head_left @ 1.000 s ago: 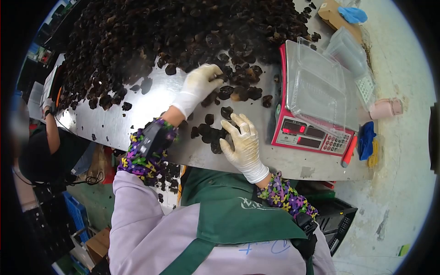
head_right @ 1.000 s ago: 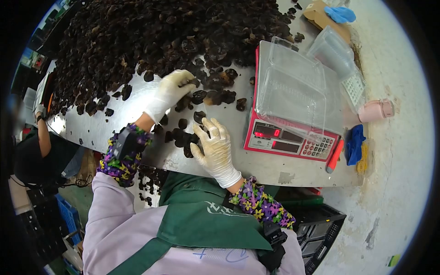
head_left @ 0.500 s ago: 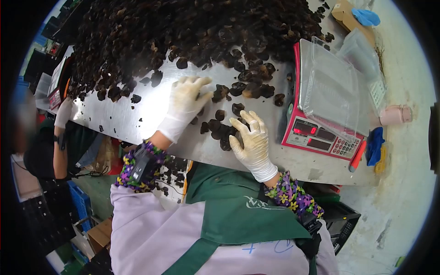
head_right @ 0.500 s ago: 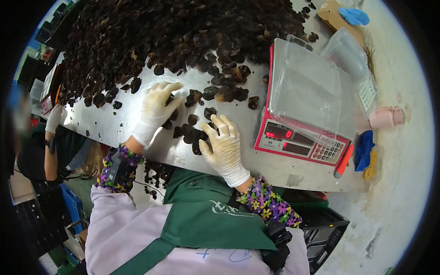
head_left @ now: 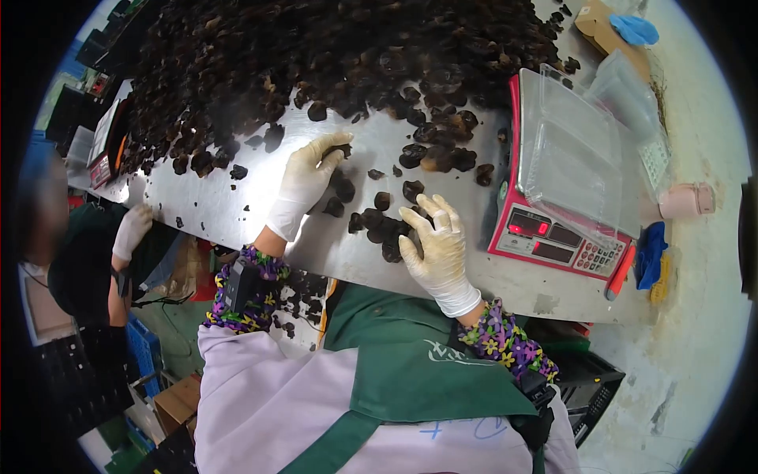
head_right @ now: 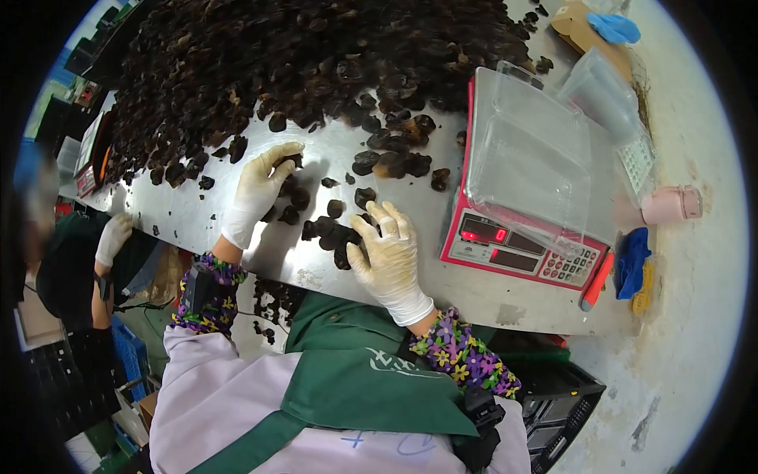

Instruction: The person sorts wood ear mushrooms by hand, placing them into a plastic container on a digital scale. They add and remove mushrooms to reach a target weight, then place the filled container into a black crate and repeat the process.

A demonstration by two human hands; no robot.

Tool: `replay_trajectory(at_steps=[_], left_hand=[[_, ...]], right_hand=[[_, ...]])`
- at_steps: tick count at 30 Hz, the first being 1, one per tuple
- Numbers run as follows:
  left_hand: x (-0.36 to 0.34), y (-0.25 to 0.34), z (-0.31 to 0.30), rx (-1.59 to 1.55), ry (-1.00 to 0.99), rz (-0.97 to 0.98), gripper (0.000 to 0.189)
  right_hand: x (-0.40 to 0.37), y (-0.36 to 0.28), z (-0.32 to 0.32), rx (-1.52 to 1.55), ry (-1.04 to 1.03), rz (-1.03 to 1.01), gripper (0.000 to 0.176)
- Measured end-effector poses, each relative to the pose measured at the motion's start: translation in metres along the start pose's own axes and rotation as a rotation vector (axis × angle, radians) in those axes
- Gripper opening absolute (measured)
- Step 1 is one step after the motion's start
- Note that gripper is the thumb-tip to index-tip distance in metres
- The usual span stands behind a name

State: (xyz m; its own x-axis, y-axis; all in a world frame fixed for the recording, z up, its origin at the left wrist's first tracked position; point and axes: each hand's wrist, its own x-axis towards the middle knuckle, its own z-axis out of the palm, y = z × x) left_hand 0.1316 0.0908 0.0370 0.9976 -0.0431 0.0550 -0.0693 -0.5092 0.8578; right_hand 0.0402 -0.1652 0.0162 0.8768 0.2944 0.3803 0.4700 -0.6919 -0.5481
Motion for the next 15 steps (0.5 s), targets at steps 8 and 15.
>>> replay_trajectory(at_steps=[8, 15], left_hand=[[-0.011, 0.025, -0.003, 0.342, -0.317, 0.073, 0.017], [-0.004, 0.032, 0.03, 0.776, -0.067, 0.361, 0.013]], right_hand=[[0.0, 0.0, 0.0, -0.013, 0.002, 0.014, 0.041], [-0.001, 0.001, 0.002, -0.03, 0.018, -0.003, 0.041]])
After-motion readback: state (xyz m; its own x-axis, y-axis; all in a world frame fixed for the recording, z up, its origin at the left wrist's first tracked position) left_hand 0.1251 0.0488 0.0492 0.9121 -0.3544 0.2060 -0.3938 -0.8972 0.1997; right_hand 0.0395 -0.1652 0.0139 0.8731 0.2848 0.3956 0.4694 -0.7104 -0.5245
